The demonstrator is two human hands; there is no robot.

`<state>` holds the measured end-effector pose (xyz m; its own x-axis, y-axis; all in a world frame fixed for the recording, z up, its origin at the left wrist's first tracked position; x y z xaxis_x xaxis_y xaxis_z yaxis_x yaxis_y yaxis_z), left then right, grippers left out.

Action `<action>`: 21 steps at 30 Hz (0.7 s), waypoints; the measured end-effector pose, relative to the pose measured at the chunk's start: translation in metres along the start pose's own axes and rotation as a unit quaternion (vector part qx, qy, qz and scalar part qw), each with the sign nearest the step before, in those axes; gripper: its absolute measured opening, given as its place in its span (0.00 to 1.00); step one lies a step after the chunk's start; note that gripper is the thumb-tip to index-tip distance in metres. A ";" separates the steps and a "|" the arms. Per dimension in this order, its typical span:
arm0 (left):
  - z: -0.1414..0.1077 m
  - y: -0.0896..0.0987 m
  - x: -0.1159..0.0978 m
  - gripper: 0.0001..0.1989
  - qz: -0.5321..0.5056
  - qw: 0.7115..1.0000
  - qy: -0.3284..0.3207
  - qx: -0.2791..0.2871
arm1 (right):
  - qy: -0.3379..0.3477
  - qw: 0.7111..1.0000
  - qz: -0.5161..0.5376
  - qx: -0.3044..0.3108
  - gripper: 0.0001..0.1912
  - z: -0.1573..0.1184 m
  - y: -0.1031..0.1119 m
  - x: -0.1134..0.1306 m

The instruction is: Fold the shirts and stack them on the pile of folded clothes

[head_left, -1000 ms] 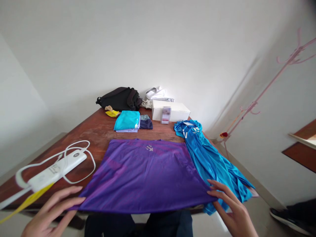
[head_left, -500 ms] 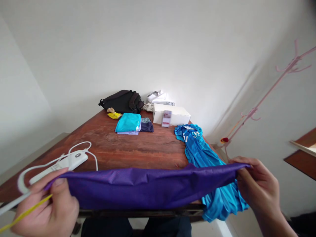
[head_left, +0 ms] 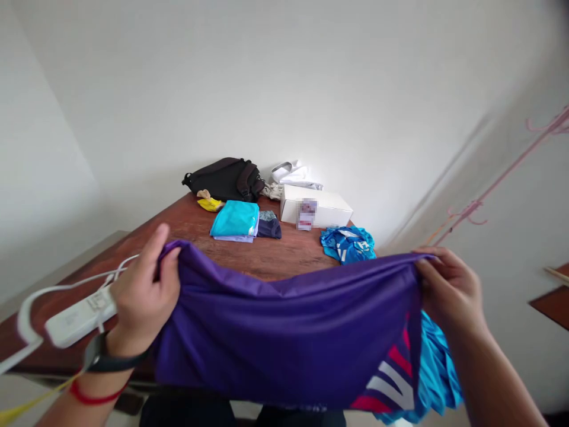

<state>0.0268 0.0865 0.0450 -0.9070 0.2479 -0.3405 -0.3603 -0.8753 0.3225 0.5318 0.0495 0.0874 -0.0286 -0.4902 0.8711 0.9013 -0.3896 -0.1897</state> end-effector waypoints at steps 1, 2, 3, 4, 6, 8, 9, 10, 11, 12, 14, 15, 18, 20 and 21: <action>0.011 -0.020 -0.002 0.21 0.004 0.999 -0.021 0.028 | -0.034 0.999 -0.021 0.029 0.17 0.013 -0.005 -0.018; 0.021 -0.041 -0.002 0.18 -0.009 0.996 -0.036 0.076 | -0.063 0.995 -0.050 0.054 0.18 0.027 -0.011 -0.037; 0.030 -0.064 0.002 0.17 -0.018 0.991 -0.039 0.127 | -0.083 0.991 -0.078 0.073 0.18 0.041 -0.018 -0.057; 0.037 -0.086 0.008 0.18 -0.017 0.985 -0.031 0.169 | -0.099 0.986 -0.103 0.086 0.19 0.053 -0.024 -0.078; 0.042 -0.130 0.023 0.19 -0.013 0.964 -0.029 0.264 | -0.159 0.974 -0.136 0.091 0.18 0.073 -0.036 -0.122; 0.039 -0.165 0.041 0.20 0.010 0.945 -0.018 0.325 | -0.195 0.963 -0.163 0.085 0.15 0.085 -0.046 -0.160; 0.035 -0.179 0.048 0.20 0.015 0.935 -0.008 0.353 | -0.199 0.961 -0.168 0.087 0.14 0.090 -0.051 -0.176; 0.032 -0.190 0.054 0.20 0.020 0.928 0.006 0.371 | -0.199 0.960 -0.175 0.089 0.12 0.094 -0.055 -0.190; 0.028 -0.199 0.059 0.20 0.025 0.923 0.019 0.384 | -0.196 0.959 -0.182 0.092 0.11 0.097 -0.059 -0.203; 0.026 -0.205 0.063 0.20 0.028 0.918 0.032 0.393 | -0.192 0.958 -0.190 0.094 0.10 0.101 -0.061 -0.213; 0.023 -0.211 0.068 0.21 0.034 0.913 0.053 0.404 | -0.182 0.956 -0.208 0.097 0.08 0.108 -0.063 -0.230; 0.022 -0.211 0.069 0.22 0.038 0.910 0.059 0.409 | -0.177 0.955 -0.217 0.098 0.08 0.111 -0.062 -0.237; 0.018 -0.199 0.067 0.27 0.018 0.888 0.104 0.447 | -0.161 0.952 -0.242 0.100 0.09 0.118 -0.057 -0.251; 0.013 -0.180 0.063 0.32 -0.041 0.843 0.178 0.507 | -0.149 0.950 -0.257 0.100 0.09 0.120 -0.051 -0.257; 0.009 -0.168 0.060 0.35 -0.077 0.807 0.219 0.542 | -0.143 0.949 -0.263 0.099 0.10 0.121 -0.049 -0.259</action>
<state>0.0306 0.2520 -0.0211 -0.7547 -0.0602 -0.6533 -0.6560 0.0890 0.7495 0.5472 0.2894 -0.0740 -0.4043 -0.0260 0.9142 0.8593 -0.3532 0.3700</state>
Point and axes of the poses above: each hand's wrist, its own z-axis towards the middle knuckle, its own y-axis out of the back of the hand, x = y × z, the point moved 2 cm from there along z, towards the middle knuckle, and after that the axes turned 11 degrees about z, right-handed, at the moved point
